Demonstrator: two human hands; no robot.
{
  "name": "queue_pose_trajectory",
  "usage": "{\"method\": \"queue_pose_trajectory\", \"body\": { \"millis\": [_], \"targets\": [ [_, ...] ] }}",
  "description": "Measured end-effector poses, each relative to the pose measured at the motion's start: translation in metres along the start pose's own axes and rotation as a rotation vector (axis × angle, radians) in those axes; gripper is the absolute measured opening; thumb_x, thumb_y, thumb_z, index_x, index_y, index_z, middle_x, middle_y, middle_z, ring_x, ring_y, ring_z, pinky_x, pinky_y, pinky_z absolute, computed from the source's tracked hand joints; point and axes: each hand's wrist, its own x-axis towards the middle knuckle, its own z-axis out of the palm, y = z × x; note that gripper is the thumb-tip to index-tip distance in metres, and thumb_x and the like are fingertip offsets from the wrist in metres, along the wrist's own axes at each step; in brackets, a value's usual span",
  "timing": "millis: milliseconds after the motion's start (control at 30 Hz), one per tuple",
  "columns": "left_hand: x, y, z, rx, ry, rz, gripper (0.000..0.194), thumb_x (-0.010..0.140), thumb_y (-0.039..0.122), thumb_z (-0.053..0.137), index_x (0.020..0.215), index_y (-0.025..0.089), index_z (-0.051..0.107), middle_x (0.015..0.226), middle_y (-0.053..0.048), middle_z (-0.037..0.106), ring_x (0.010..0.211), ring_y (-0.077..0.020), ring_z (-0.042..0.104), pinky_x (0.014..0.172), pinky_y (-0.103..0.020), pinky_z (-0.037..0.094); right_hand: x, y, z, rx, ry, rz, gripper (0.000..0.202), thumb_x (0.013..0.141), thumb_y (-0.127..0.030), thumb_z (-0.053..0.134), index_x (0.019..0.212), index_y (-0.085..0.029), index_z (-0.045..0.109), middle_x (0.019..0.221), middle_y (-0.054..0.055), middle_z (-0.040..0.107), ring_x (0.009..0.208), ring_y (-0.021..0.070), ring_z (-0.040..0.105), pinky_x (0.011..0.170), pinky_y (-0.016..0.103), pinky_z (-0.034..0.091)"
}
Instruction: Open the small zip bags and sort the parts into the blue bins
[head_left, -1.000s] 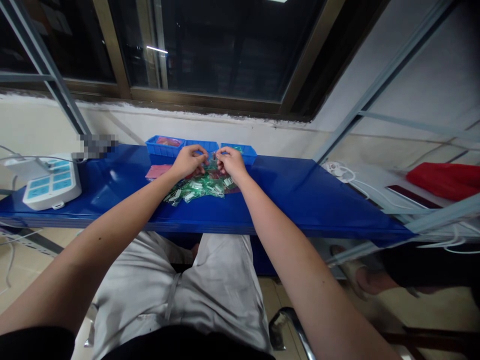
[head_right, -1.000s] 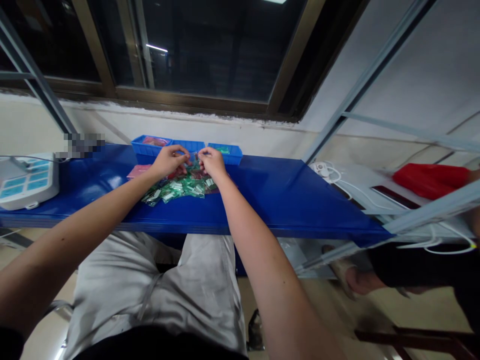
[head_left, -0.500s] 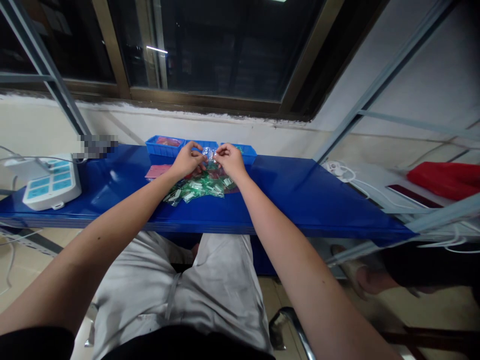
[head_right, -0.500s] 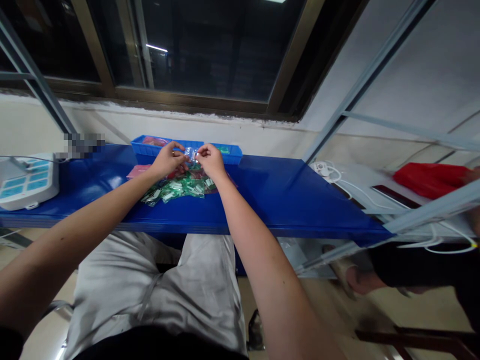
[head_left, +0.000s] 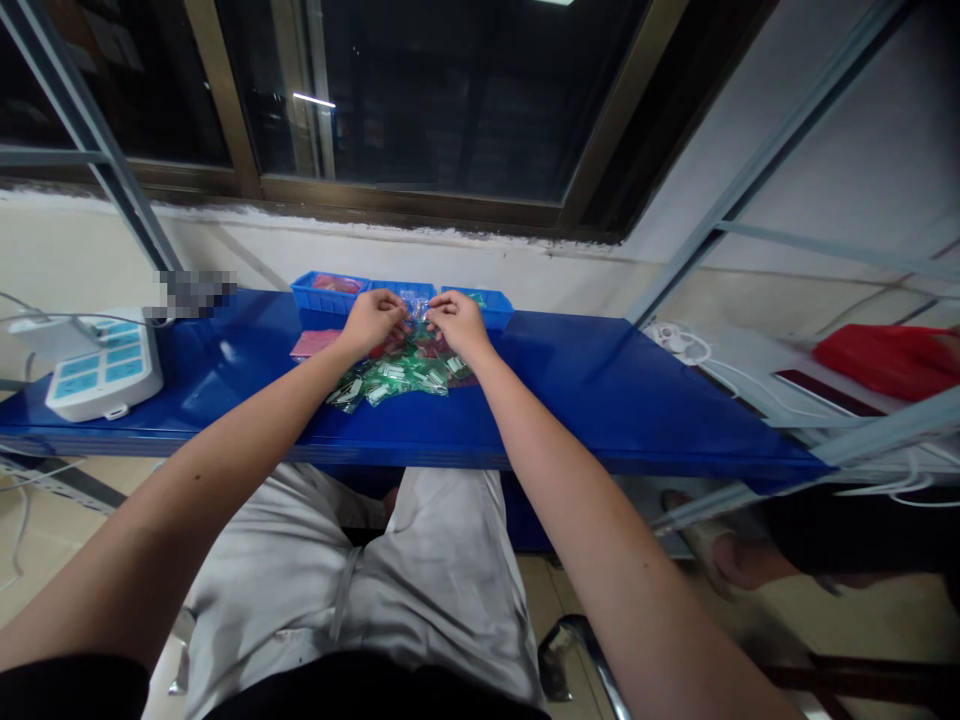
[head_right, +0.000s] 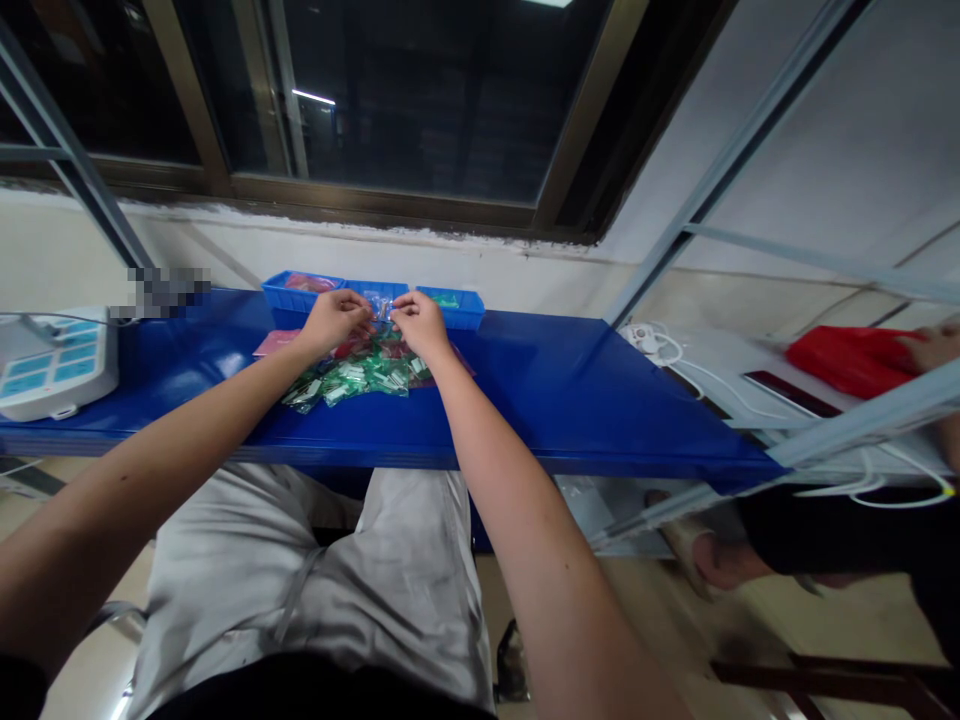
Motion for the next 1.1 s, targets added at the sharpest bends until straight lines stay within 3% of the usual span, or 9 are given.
{"method": "queue_pose_trajectory", "body": {
  "millis": [333, 533, 600, 667, 767, 833, 967, 1100],
  "targets": [
    [0.023, -0.015, -0.011, -0.347, 0.196, -0.034, 0.014, 0.078, 0.003, 0.059, 0.082, 0.015, 0.051, 0.066, -0.004, 0.065, 0.07, -0.0207, 0.072, 0.083, -0.042, 0.058, -0.007, -0.009, 0.002, -0.036, -0.055, 0.13, 0.007, 0.084, -0.012, 0.062, 0.08, -0.018, 0.059, 0.065, -0.001, 0.062, 0.048, 0.0087, 0.058, 0.038, 0.016, 0.039],
    [0.031, -0.018, -0.016, -0.464, 0.119, -0.075, 0.025, 0.073, 0.003, 0.06, 0.096, 0.014, 0.057, 0.097, -0.012, 0.072, 0.095, -0.0204, 0.072, 0.095, -0.037, 0.055, -0.007, -0.006, 0.003, -0.015, -0.091, 0.149, 0.011, 0.086, -0.009, 0.058, 0.079, -0.018, 0.058, 0.062, -0.002, 0.06, 0.046, 0.008, 0.057, 0.037, 0.015, 0.039],
    [0.03, -0.02, -0.018, -0.344, 0.092, -0.058, 0.025, 0.074, 0.007, 0.059, 0.098, 0.014, 0.059, 0.104, -0.015, 0.072, 0.093, -0.0221, 0.072, 0.093, -0.04, 0.056, -0.007, -0.006, 0.003, -0.017, -0.095, 0.149, 0.012, 0.087, -0.008, 0.057, 0.079, -0.018, 0.058, 0.062, -0.003, 0.06, 0.046, 0.0078, 0.057, 0.037, 0.015, 0.039],
    [0.028, -0.022, -0.021, -0.069, 0.069, 0.005, 0.022, 0.075, 0.011, 0.058, 0.096, 0.012, 0.062, 0.102, -0.016, 0.072, 0.089, -0.0239, 0.072, 0.091, -0.043, 0.056, -0.007, -0.006, 0.002, -0.023, -0.095, 0.148, 0.013, 0.087, -0.008, 0.055, 0.079, -0.017, 0.058, 0.062, -0.003, 0.06, 0.045, 0.0077, 0.057, 0.037, 0.015, 0.039],
    [0.022, -0.022, -0.023, 0.444, -0.036, 0.192, 0.023, 0.075, 0.016, 0.058, 0.095, 0.013, 0.069, 0.101, -0.015, 0.073, 0.096, -0.0272, 0.069, 0.096, -0.043, 0.051, -0.007, -0.007, 0.002, -0.024, -0.096, 0.139, 0.012, 0.087, -0.009, 0.056, 0.079, -0.017, 0.059, 0.061, -0.002, 0.06, 0.045, 0.0082, 0.057, 0.036, 0.016, 0.04],
    [0.017, -0.022, -0.021, 0.667, -0.153, 0.324, 0.032, 0.075, 0.018, 0.058, 0.104, 0.015, 0.071, 0.11, -0.013, 0.073, 0.104, -0.0277, 0.066, 0.099, -0.04, 0.047, -0.007, -0.006, 0.003, -0.025, -0.098, 0.137, 0.012, 0.087, -0.009, 0.056, 0.078, -0.017, 0.059, 0.061, -0.002, 0.06, 0.046, 0.0084, 0.057, 0.036, 0.016, 0.04],
    [0.012, -0.024, -0.014, 0.861, -0.298, 0.439, 0.045, 0.074, 0.017, 0.058, 0.118, 0.016, 0.067, 0.105, -0.012, 0.073, 0.099, -0.0275, 0.067, 0.092, -0.036, 0.048, -0.007, -0.004, 0.003, -0.019, -0.096, 0.142, 0.013, 0.087, -0.01, 0.057, 0.077, -0.018, 0.058, 0.06, -0.003, 0.06, 0.045, 0.0082, 0.056, 0.036, 0.016, 0.039],
    [0.014, -0.028, -0.013, 0.922, -0.284, 0.451, 0.032, 0.075, 0.017, 0.059, 0.104, 0.017, 0.071, 0.087, -0.011, 0.073, 0.085, -0.0261, 0.067, 0.083, -0.034, 0.047, -0.006, -0.001, 0.004, -0.018, -0.105, 0.132, 0.011, 0.086, -0.013, 0.06, 0.076, -0.018, 0.059, 0.059, -0.002, 0.06, 0.047, 0.0088, 0.056, 0.037, 0.016, 0.039]
  ]
}}
